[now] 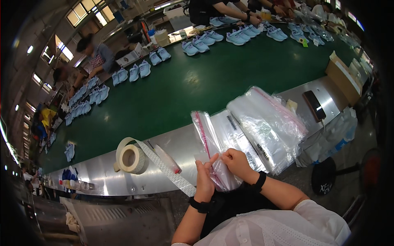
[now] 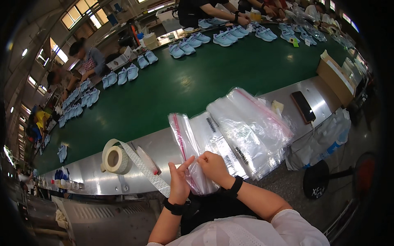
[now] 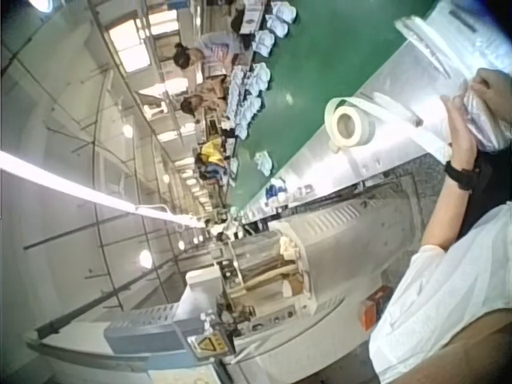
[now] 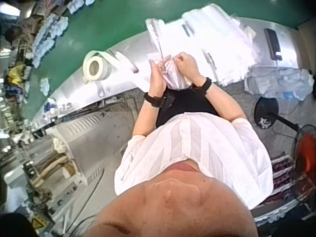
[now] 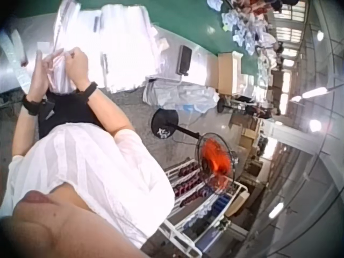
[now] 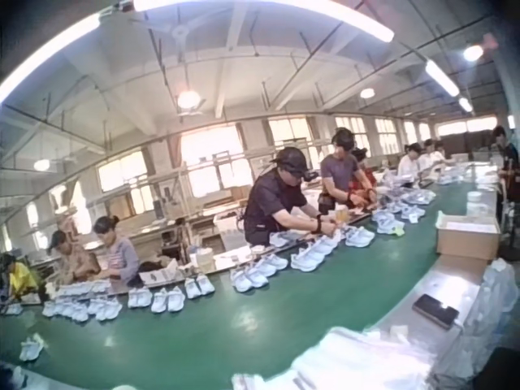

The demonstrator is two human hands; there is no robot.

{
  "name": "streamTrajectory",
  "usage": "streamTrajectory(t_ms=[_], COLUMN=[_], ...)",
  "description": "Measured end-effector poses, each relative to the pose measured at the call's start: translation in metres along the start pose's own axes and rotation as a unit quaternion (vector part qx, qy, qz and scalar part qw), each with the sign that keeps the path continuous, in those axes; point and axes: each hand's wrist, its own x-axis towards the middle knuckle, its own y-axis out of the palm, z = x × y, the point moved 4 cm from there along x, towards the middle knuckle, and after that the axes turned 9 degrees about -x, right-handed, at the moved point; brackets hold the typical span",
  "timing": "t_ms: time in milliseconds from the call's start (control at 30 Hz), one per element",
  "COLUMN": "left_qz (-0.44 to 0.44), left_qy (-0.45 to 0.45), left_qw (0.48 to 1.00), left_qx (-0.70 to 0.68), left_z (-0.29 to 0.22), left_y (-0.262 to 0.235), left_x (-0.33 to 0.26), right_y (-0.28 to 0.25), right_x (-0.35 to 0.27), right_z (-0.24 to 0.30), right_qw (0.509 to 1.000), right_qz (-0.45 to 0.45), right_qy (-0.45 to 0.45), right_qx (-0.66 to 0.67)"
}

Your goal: The person applies adhesive labels to clear plastic bags on a factory table. They then pick up a light blue sneaker, apply a substance to it using a syringe, and place it back on the table. The person continues to apply labels to more plastic bags.

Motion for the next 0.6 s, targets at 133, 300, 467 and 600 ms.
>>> streamTrajectory(t_ms=[133,300,467,600], left_qz=[-0.016,-0.037,-0.106,0.153], left_qy=[0.002,0.021,0.165,0.102], left_qw=[1.000,0.993,0.969,0.981], left_qx=[-0.026,-0.110,0.148,-0.057], left_z=[0.002,0.001,-0.038,-0.046], left_y=[-0.003,-0.030,-0.030,0.027], left_x=[-0.001,-0.007,-0.032,0.006], right_y=[0.003,0.000,-0.019,-0.009], right_x=[0.000,0.000,-0.007,-0.010], right_z=[-0.008,-0.015,-0.004,0.006], right_qw=[0.998,0.981,0.980,0.988], right_qz=[-0.003,0.002,0.006,0.045], right_qy=[0.025,0.082,0.068,0.028], right_qx=[0.050,0.175,0.186,0.144])
